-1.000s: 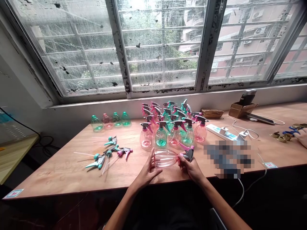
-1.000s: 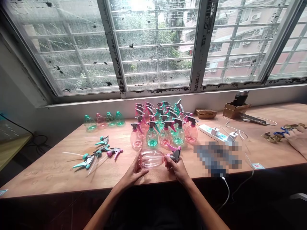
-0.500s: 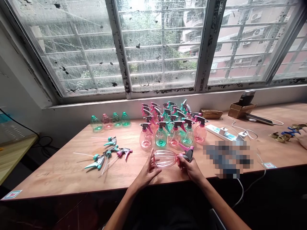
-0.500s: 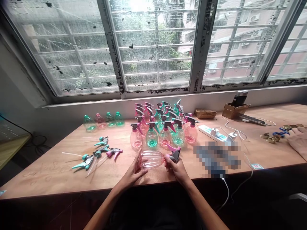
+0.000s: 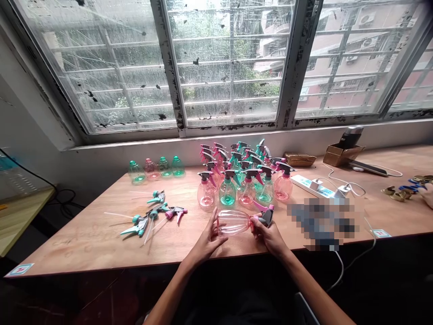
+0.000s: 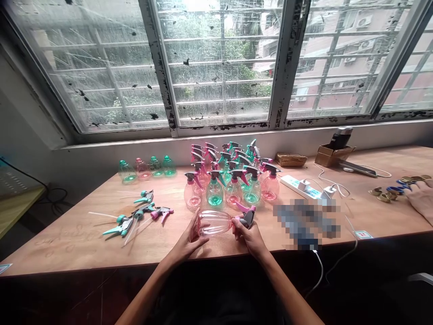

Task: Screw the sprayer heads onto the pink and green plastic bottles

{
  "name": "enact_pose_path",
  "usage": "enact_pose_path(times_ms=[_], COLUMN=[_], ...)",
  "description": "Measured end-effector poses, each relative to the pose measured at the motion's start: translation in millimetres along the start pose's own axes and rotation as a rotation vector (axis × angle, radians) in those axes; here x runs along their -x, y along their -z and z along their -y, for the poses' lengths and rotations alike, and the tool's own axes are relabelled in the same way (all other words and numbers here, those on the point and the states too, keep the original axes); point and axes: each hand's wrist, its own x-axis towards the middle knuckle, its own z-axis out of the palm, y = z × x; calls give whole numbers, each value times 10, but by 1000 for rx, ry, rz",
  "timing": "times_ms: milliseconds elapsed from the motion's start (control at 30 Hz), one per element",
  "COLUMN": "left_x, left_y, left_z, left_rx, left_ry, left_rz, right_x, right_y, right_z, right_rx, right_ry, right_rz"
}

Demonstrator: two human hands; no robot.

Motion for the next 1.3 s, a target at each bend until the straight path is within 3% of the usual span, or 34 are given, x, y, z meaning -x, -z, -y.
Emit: enact_pose_path(times_ms=[1300], left_x=[25], left_y=[-9], left_z=[-31], left_rx=[-7], left_ry=[56], left_rz=[12], right_x=[-9], right_y=[27], right_z=[-38], right_rx=[-42], right_ry=[-1], right_rz=[9])
